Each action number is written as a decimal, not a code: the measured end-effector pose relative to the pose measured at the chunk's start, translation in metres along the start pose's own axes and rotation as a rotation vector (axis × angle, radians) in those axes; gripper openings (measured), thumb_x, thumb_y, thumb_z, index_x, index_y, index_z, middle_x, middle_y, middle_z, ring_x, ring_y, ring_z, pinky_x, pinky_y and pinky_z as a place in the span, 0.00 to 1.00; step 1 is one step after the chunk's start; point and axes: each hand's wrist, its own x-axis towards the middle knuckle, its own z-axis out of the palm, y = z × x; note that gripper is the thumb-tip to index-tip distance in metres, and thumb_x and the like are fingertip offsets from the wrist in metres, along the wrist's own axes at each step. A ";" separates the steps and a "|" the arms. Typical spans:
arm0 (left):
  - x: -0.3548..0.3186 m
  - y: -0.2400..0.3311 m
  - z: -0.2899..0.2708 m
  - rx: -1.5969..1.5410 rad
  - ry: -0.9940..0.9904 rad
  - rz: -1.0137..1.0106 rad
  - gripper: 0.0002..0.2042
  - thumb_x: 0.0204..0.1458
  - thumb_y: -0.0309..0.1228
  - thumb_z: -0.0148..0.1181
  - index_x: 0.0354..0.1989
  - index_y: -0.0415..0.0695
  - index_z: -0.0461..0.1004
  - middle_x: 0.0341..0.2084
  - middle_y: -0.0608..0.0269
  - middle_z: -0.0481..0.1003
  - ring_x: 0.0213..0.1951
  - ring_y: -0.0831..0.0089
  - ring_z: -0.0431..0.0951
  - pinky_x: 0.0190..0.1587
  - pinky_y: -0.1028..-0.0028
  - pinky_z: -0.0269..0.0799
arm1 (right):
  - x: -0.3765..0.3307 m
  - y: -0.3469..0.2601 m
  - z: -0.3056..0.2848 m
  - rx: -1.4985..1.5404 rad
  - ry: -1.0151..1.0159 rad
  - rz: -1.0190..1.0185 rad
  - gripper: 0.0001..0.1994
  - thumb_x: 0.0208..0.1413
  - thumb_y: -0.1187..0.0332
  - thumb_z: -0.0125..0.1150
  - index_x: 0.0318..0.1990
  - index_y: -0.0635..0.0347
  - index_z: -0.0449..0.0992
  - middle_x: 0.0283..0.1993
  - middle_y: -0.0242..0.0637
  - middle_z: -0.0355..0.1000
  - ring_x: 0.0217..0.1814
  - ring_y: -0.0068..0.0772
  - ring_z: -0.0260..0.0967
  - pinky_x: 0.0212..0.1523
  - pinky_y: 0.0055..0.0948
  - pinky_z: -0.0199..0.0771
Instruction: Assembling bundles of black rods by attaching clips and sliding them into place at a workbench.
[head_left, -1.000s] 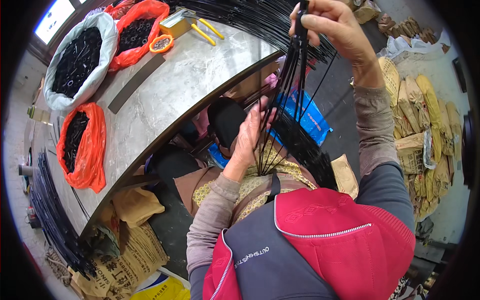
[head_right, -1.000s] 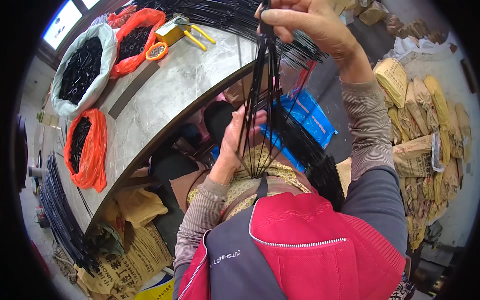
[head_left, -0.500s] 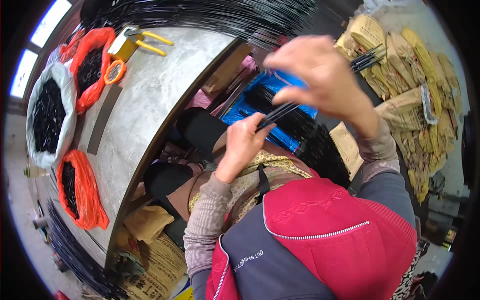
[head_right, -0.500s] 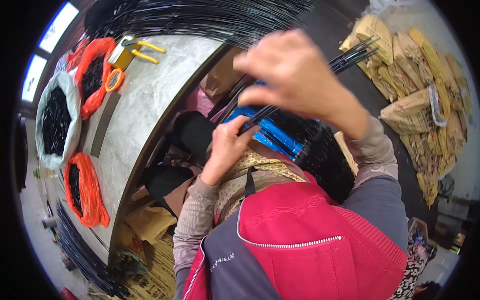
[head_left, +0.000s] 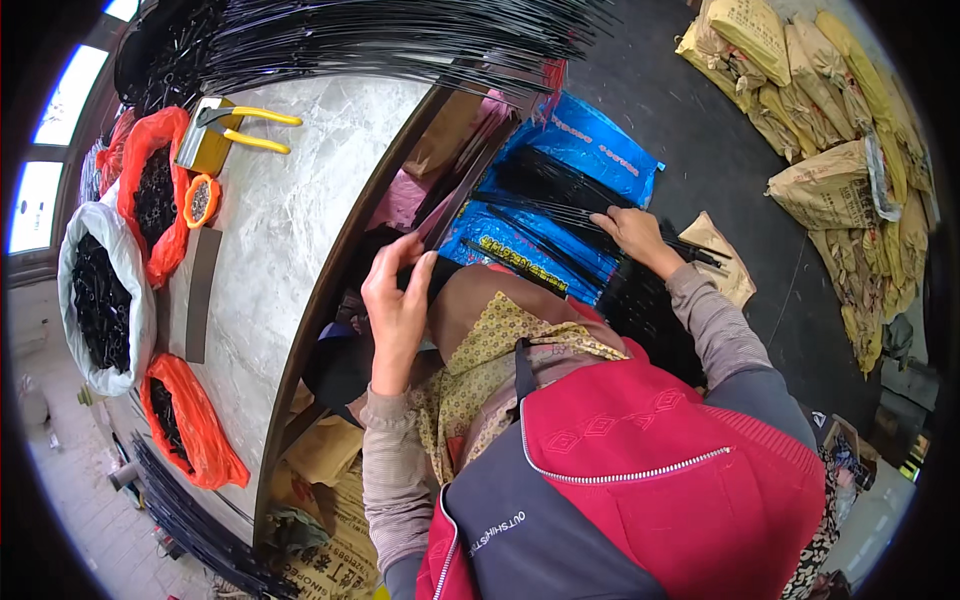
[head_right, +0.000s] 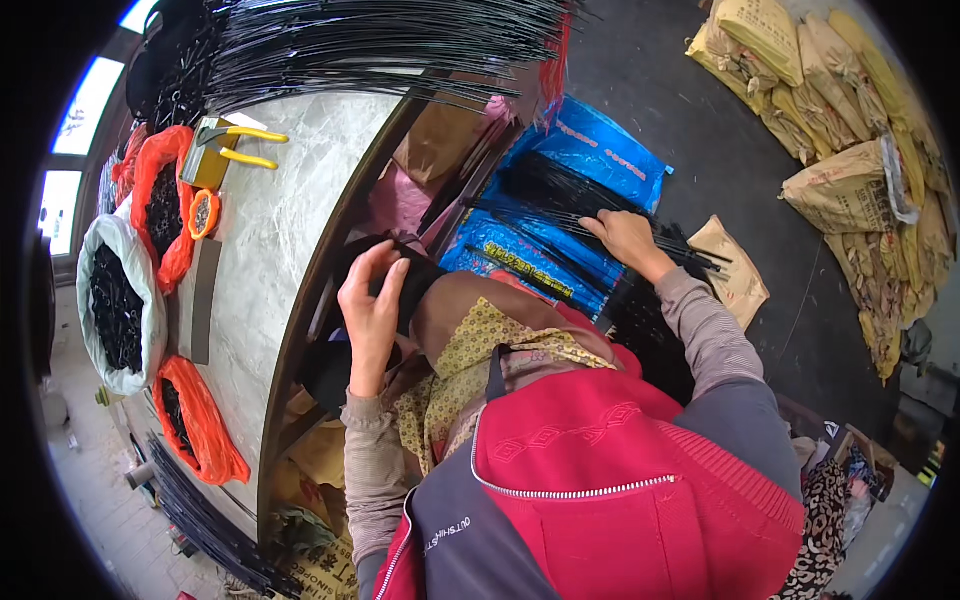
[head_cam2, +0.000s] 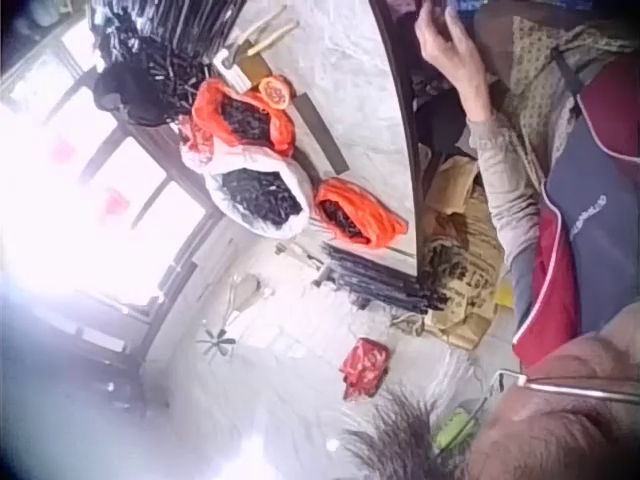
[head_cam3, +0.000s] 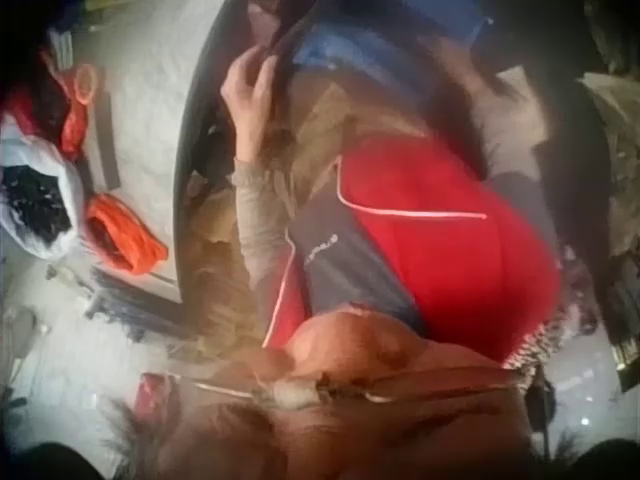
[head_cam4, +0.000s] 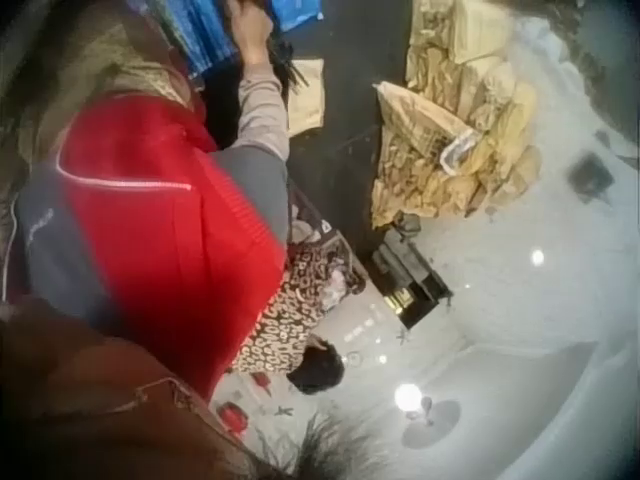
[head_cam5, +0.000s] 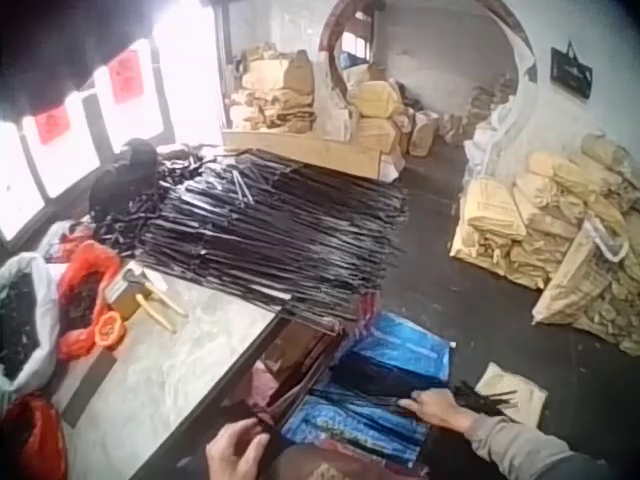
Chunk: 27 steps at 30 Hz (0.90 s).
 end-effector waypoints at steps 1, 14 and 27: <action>-0.004 -0.002 -0.002 -0.017 -0.001 -0.041 0.14 0.59 0.24 0.70 0.53 0.35 0.80 0.40 0.58 0.82 0.43 0.74 0.82 0.48 0.73 0.78 | 0.000 0.004 0.012 0.018 0.014 0.041 0.30 0.70 0.42 0.53 0.28 0.60 0.78 0.30 0.53 0.79 0.36 0.62 0.78 0.36 0.58 0.74; -0.050 -0.023 -0.002 0.023 -0.030 -0.272 0.13 0.61 0.23 0.68 0.52 0.34 0.80 0.42 0.60 0.81 0.44 0.75 0.80 0.50 0.75 0.75 | -0.041 0.046 0.191 0.021 -0.383 0.393 0.29 0.59 0.50 0.68 0.63 0.57 0.74 0.57 0.51 0.77 0.59 0.59 0.76 0.59 0.56 0.74; -0.070 -0.029 -0.009 -0.030 -0.060 -0.223 0.14 0.59 0.25 0.70 0.51 0.33 0.80 0.38 0.56 0.81 0.42 0.71 0.82 0.47 0.73 0.77 | 0.035 -0.046 0.140 0.308 -0.309 -0.277 0.15 0.59 0.57 0.68 0.43 0.60 0.83 0.41 0.56 0.81 0.45 0.63 0.78 0.46 0.57 0.76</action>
